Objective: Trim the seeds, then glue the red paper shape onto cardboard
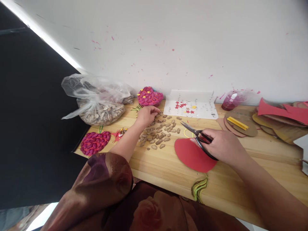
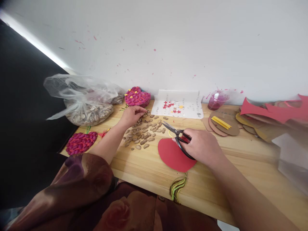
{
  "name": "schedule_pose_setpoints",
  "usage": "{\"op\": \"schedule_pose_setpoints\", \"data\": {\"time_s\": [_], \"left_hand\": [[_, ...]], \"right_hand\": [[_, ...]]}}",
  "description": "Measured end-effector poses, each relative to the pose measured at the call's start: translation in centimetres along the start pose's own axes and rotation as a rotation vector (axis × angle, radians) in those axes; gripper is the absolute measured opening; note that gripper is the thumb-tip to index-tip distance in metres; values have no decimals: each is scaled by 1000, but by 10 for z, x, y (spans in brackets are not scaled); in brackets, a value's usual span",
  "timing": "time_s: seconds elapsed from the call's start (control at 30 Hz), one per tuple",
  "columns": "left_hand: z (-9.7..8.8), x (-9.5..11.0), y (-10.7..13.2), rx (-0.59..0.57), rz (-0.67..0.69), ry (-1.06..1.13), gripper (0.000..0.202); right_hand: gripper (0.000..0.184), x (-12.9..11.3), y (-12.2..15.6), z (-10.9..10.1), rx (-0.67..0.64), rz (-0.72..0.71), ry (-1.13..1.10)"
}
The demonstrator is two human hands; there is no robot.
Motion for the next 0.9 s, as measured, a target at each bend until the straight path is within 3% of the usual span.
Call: {"op": "schedule_pose_setpoints", "data": {"time_s": [0.23, 0.43, 0.63, 0.9], "left_hand": [[-1, 12, 7, 22, 9, -212, 24], [12, 20, 7, -8, 96, -379, 21], [13, 15, 3, -5, 83, -326, 25], [13, 9, -5, -95, 83, -155, 24]], "right_hand": [[53, 1, 0, 0, -19, 16, 15], [52, 0, 0, -1, -4, 1, 13], [51, 1, 1, 1, -8, -4, 11], [52, 1, 1, 1, -24, 21, -2]]}}
Point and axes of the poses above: each hand's wrist, its own y-axis away from the middle knuckle, its own z-axis out of the palm, x = y × z, the point moved 7 cm from there along -y, towards the middle knuckle, and after that the axes turned 11 degrees about -x, right-handed, at the moved point
